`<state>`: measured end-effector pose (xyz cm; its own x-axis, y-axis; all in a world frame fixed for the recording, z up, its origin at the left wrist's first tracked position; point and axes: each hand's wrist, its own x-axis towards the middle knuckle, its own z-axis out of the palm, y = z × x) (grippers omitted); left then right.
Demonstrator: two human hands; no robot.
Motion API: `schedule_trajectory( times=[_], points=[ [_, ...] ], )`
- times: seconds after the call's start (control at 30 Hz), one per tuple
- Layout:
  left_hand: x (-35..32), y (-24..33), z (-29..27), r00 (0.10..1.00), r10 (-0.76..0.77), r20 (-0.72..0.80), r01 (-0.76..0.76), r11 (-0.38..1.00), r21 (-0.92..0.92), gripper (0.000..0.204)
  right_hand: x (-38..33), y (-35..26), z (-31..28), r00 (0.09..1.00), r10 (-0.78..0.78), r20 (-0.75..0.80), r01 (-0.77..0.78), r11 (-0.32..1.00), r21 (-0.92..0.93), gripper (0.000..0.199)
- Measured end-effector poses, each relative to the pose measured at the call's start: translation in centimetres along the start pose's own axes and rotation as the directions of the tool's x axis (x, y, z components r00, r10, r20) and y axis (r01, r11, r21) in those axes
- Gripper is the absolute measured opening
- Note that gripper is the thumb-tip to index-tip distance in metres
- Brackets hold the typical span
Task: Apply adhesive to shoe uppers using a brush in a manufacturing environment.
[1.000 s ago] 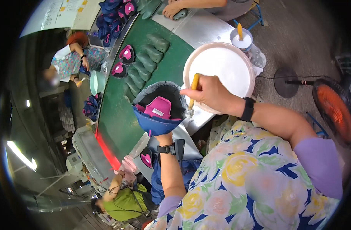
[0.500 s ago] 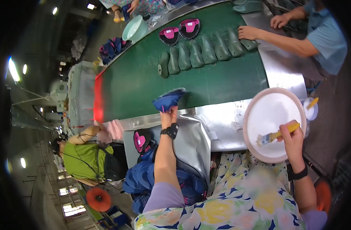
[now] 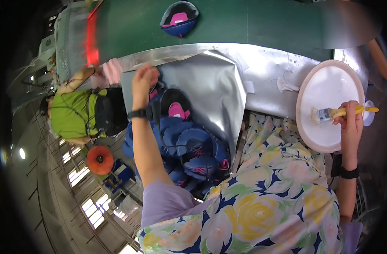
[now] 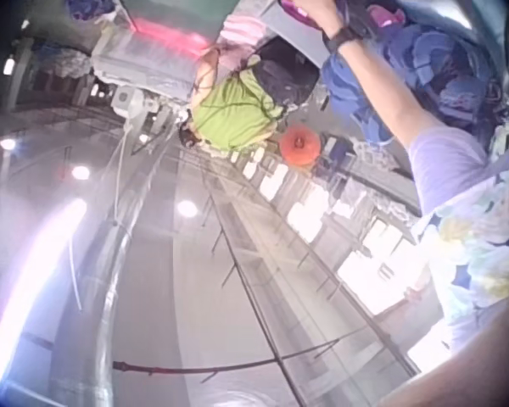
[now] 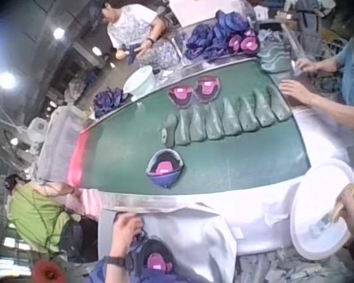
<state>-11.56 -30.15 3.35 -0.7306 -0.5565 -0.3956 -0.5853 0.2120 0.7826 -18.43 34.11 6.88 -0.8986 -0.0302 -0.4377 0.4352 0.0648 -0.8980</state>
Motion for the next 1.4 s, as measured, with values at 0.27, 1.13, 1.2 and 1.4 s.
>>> schedule_trajectory(
  times=[0.27, 1.13, 1.2, 1.4],
  points=[
    [-20.1, -3.9, 3.0, 0.816, 0.248, 0.522, -0.556, 0.085, 0.827, 0.057, -1.9, 0.3, 1.4, 0.994, -0.044, 0.096, 0.03, 0.989, 0.142, 0.021],
    [-11.9, -2.8, 16.5, 0.735, 0.387, 0.556, -0.67, 0.295, 0.681, 0.073, -5.3, 3.9, -1.8, 0.993, -0.071, -0.098, 0.078, 0.995, 0.063, 0.018],
    [-12.6, -2.3, 17.7, 0.805, 0.376, 0.459, -0.583, 0.352, 0.733, 0.075, -4.2, 3.7, -0.8, 0.981, -0.167, -0.095, 0.159, 0.984, -0.081, 0.019],
    [-16.4, -7.2, 14.1, 0.914, 0.198, 0.354, -0.396, 0.622, 0.675, 0.098, -3.8, 4.4, -2.0, 0.976, -0.183, -0.119, 0.181, 0.983, -0.03, 0.019]
  ],
)
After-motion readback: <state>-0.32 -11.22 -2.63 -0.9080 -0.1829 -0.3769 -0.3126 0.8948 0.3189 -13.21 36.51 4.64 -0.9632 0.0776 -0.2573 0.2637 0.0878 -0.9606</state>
